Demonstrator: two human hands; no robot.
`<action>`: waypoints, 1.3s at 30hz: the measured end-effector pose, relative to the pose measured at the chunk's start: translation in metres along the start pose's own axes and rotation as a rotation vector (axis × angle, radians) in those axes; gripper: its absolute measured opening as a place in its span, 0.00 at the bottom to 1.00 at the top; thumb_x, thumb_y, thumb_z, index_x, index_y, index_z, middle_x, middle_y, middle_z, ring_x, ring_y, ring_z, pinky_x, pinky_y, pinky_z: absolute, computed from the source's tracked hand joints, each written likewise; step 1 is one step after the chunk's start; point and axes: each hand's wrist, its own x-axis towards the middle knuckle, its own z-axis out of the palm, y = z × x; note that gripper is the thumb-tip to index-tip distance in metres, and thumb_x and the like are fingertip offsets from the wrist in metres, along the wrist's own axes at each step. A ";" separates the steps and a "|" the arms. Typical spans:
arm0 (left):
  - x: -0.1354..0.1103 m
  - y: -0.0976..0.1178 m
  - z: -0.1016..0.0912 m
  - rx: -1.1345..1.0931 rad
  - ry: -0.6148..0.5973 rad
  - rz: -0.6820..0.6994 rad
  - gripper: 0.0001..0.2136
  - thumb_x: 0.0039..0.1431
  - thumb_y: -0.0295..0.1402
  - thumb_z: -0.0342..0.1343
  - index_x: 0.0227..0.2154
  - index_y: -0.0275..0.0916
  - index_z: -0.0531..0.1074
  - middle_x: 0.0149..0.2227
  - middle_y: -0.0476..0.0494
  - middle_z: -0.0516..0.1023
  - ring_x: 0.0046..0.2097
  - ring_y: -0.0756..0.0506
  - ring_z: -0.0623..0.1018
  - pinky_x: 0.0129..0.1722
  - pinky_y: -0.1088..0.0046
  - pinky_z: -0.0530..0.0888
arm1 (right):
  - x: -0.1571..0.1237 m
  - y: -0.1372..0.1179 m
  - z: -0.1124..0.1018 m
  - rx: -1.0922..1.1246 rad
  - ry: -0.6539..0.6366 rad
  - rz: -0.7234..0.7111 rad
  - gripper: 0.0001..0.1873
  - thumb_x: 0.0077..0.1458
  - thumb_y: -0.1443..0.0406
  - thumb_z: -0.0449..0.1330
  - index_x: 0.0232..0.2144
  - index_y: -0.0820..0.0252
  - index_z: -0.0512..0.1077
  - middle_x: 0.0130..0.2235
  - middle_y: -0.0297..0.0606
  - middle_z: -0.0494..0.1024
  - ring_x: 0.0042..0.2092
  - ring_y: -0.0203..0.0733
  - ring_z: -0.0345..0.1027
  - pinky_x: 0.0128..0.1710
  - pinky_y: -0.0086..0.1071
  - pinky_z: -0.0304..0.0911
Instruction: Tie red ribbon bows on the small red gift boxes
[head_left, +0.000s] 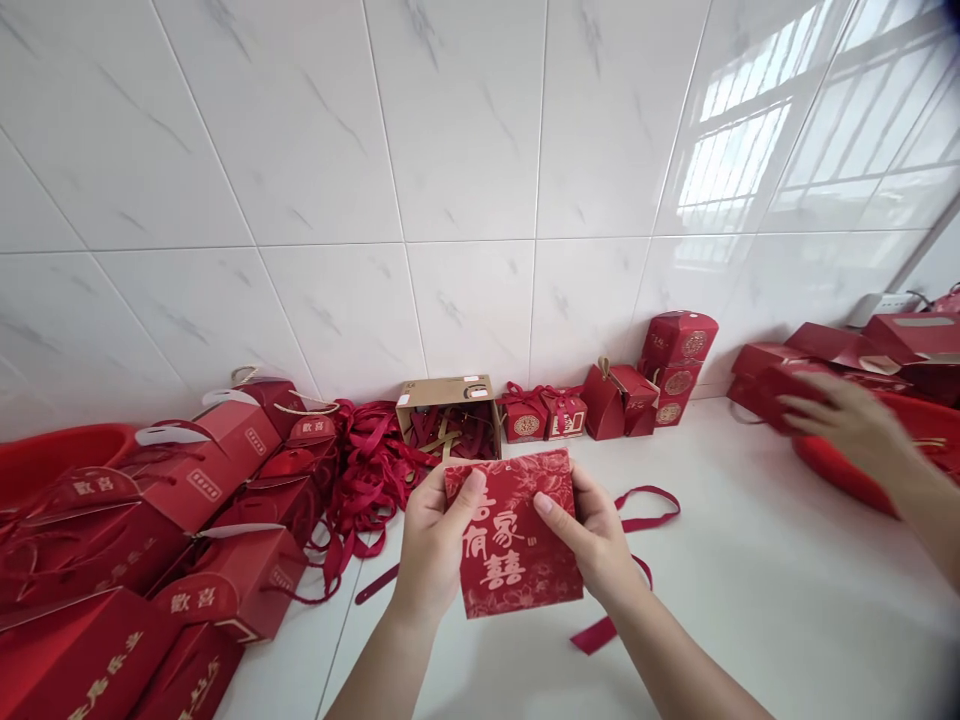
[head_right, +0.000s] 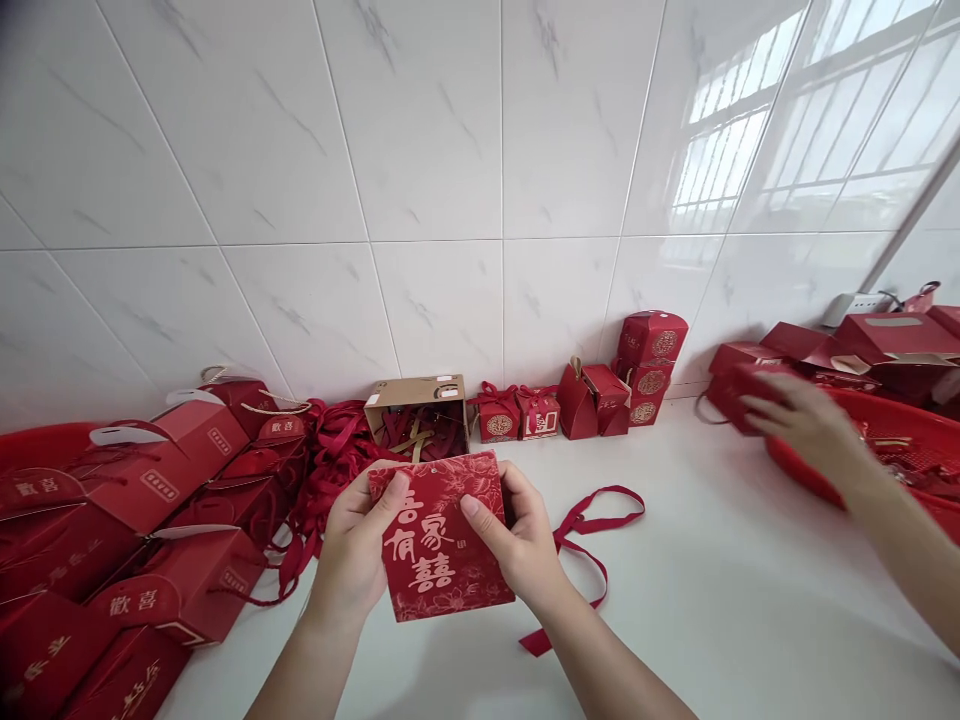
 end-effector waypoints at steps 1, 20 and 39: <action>0.000 0.000 -0.001 0.007 0.011 0.012 0.09 0.54 0.39 0.62 0.30 0.38 0.73 0.28 0.47 0.78 0.30 0.48 0.78 0.31 0.74 0.74 | 0.000 -0.002 0.000 -0.031 -0.027 0.000 0.13 0.54 0.59 0.64 0.42 0.54 0.71 0.37 0.35 0.76 0.38 0.40 0.71 0.39 0.33 0.68; -0.018 0.092 -0.123 0.343 0.963 0.721 0.13 0.41 0.32 0.68 0.34 0.37 0.80 0.27 0.52 0.78 0.29 0.52 0.75 0.31 0.76 0.74 | 0.083 0.112 -0.004 -0.813 -0.076 0.011 0.09 0.58 0.68 0.57 0.40 0.59 0.75 0.54 0.43 0.71 0.55 0.46 0.66 0.52 0.40 0.64; -0.019 0.094 -0.127 0.346 0.943 0.604 0.15 0.43 0.38 0.67 0.37 0.41 0.79 0.32 0.49 0.80 0.32 0.47 0.78 0.34 0.72 0.77 | 0.208 0.160 0.040 -1.318 0.150 0.201 0.17 0.61 0.61 0.58 0.50 0.62 0.68 0.51 0.44 0.71 0.47 0.45 0.70 0.45 0.43 0.68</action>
